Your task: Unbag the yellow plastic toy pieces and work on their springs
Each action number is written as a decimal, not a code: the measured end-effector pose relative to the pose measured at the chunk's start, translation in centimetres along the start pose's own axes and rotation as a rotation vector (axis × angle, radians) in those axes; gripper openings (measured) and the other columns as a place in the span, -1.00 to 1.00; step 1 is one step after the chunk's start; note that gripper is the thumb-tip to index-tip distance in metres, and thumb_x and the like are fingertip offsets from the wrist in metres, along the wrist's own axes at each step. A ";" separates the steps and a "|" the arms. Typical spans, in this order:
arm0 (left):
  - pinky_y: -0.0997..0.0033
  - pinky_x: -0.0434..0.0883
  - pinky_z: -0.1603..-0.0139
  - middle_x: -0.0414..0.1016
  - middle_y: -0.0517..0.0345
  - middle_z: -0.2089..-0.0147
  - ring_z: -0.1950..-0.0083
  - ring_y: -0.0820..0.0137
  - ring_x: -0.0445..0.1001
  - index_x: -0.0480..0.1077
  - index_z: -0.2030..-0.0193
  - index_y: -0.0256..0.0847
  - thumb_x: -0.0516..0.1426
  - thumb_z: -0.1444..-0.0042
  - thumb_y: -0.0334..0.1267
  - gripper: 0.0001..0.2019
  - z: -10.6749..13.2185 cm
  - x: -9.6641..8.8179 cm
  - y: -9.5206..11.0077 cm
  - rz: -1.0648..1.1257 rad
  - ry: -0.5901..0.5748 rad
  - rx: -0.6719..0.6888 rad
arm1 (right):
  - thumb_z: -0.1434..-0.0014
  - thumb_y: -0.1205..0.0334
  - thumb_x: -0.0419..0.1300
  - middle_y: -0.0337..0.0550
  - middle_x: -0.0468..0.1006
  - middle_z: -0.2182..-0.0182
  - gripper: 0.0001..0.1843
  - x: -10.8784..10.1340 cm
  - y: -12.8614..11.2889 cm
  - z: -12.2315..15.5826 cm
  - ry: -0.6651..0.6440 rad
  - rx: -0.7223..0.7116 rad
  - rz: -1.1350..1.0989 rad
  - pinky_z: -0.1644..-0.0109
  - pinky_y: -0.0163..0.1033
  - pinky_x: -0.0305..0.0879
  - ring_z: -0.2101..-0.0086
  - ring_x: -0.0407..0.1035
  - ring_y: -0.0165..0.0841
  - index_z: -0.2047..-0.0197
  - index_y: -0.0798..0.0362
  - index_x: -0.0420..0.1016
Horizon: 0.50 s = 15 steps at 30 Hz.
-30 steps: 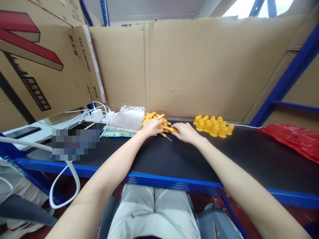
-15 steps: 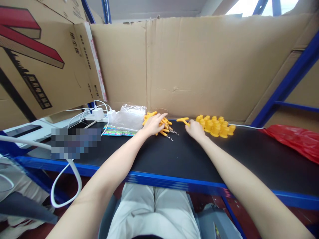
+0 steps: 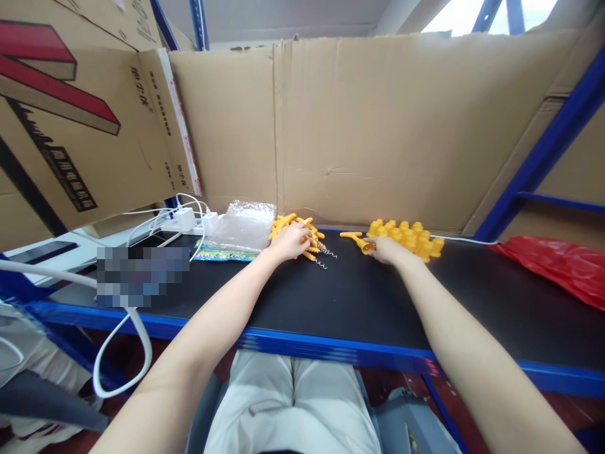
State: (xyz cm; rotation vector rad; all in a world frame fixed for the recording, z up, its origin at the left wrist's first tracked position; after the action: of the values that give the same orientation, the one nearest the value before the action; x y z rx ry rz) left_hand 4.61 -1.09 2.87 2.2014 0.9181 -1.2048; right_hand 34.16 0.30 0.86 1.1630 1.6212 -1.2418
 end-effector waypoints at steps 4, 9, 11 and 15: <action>0.24 0.38 0.02 0.49 0.03 0.14 0.10 0.32 0.43 0.51 0.20 -0.20 0.02 -0.17 -0.29 -0.77 0.0 0.1 0.1 0.019 -0.018 0.014 | -0.18 0.15 0.14 0.19 0.54 0.15 -0.65 -0.1 -1.2 0.2 -0.081 0.076 0.090 0.01 0.09 0.29 0.10 0.43 0.03 0.03 0.13 0.53; 0.23 0.38 -0.01 0.50 0.04 0.12 0.07 0.32 0.44 0.51 0.21 -0.19 0.02 -0.18 -0.30 -0.78 0.0 0.0 0.3 0.044 -0.040 0.018 | -0.26 0.16 0.03 0.35 0.48 0.06 -0.62 0.2 -2.1 0.7 0.021 0.154 0.077 -0.01 0.11 0.26 0.03 0.39 0.10 0.00 0.21 0.49; 0.21 0.38 -0.03 0.50 0.05 0.09 0.05 0.31 0.44 0.51 0.21 -0.17 0.03 -0.17 -0.30 -0.78 0.0 0.0 0.4 0.060 -0.047 0.008 | -0.27 0.16 0.00 0.39 0.47 0.07 -0.59 0.6 -2.2 0.6 0.052 0.179 0.078 -0.01 0.12 0.27 0.02 0.39 0.11 -0.02 0.25 0.46; 0.19 0.38 -0.04 0.50 0.04 0.08 0.04 0.29 0.45 0.52 0.21 -0.17 0.04 -0.17 -0.31 -0.79 0.0 0.1 0.5 0.080 -0.051 0.001 | -0.29 0.17 -0.07 0.43 0.46 0.07 -0.55 1.4 -2.1 0.2 0.108 0.225 0.105 0.02 0.10 0.30 0.04 0.40 0.11 -0.03 0.30 0.45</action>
State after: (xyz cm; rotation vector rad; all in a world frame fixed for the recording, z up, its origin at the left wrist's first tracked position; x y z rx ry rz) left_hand 5.02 -1.38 2.86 2.1760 0.8019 -1.2185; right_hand 31.76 0.12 0.08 1.4580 1.5045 -1.3385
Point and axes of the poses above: each hand's wrist, its own z-axis away from the middle knuckle, its own x-axis out of the palm, y = z × x, the point moved 1 cm from there along -z, towards the middle knuckle
